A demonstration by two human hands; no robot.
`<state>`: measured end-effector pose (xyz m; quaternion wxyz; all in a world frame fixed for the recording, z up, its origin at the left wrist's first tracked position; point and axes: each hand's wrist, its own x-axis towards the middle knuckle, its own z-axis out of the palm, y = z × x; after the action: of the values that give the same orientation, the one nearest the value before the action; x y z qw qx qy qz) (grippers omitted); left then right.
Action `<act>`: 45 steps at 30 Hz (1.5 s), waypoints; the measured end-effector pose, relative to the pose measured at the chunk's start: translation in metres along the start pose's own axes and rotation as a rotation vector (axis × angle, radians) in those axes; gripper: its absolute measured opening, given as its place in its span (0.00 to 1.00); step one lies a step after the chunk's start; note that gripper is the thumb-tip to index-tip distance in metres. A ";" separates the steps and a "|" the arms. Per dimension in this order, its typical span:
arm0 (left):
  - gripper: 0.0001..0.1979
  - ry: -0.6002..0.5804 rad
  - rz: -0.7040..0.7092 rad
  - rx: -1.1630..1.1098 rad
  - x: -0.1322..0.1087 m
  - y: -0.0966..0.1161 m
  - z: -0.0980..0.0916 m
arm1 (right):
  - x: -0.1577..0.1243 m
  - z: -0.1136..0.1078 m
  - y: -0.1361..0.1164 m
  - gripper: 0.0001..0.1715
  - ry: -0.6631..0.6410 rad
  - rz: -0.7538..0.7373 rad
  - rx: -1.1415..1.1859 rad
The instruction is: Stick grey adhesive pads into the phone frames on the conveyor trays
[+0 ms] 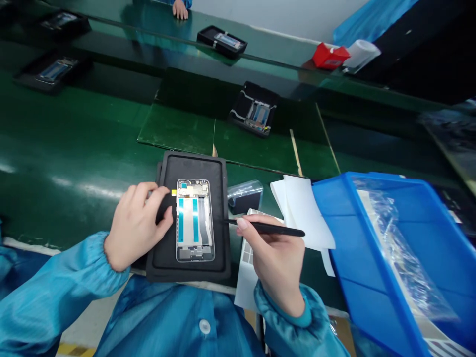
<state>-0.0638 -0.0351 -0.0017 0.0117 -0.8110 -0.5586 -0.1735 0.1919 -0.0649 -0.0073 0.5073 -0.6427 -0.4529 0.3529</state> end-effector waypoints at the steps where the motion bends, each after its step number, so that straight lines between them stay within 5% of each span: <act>1: 0.14 -0.037 -0.083 0.036 -0.001 0.001 0.000 | -0.001 -0.003 0.004 0.09 -0.006 0.007 0.023; 6: 0.17 -0.255 -0.301 0.064 0.004 0.002 -0.002 | -0.005 -0.016 0.017 0.10 -0.016 0.037 0.110; 14: 0.20 -0.223 -0.333 -0.026 0.019 -0.008 -0.036 | -0.002 -0.038 0.021 0.09 0.027 0.019 0.180; 17: 0.19 -0.202 -0.398 0.056 0.023 -0.039 -0.064 | -0.001 -0.052 0.025 0.10 0.053 0.028 0.179; 21: 0.21 -0.234 -0.490 0.210 0.019 -0.112 -0.087 | 0.003 -0.071 0.034 0.11 0.078 0.030 0.135; 25: 0.21 -0.287 -0.591 0.301 0.004 -0.179 -0.084 | 0.010 -0.084 0.042 0.11 0.088 0.022 0.123; 28: 0.22 -0.365 -0.691 0.312 -0.001 -0.194 -0.072 | 0.018 -0.088 0.044 0.11 0.066 0.017 0.123; 31: 0.23 -0.337 -0.647 0.418 0.012 -0.164 -0.064 | 0.031 -0.086 0.043 0.13 0.035 0.016 0.145; 36: 0.20 -0.181 -0.275 0.310 0.061 -0.041 -0.048 | 0.063 -0.068 0.051 0.14 0.020 -0.058 0.249; 40: 0.15 -0.264 0.122 0.064 0.095 0.058 -0.007 | 0.082 -0.050 0.075 0.16 0.057 -0.047 0.432; 45: 0.19 -0.400 0.297 0.061 0.123 0.128 0.054 | 0.084 -0.048 0.093 0.14 0.095 -0.085 0.491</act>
<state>0.1059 0.0391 0.0062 -0.0491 -0.9016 -0.4297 0.0111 0.2846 -0.0089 -0.0856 0.6834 -0.4964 -0.3559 0.3999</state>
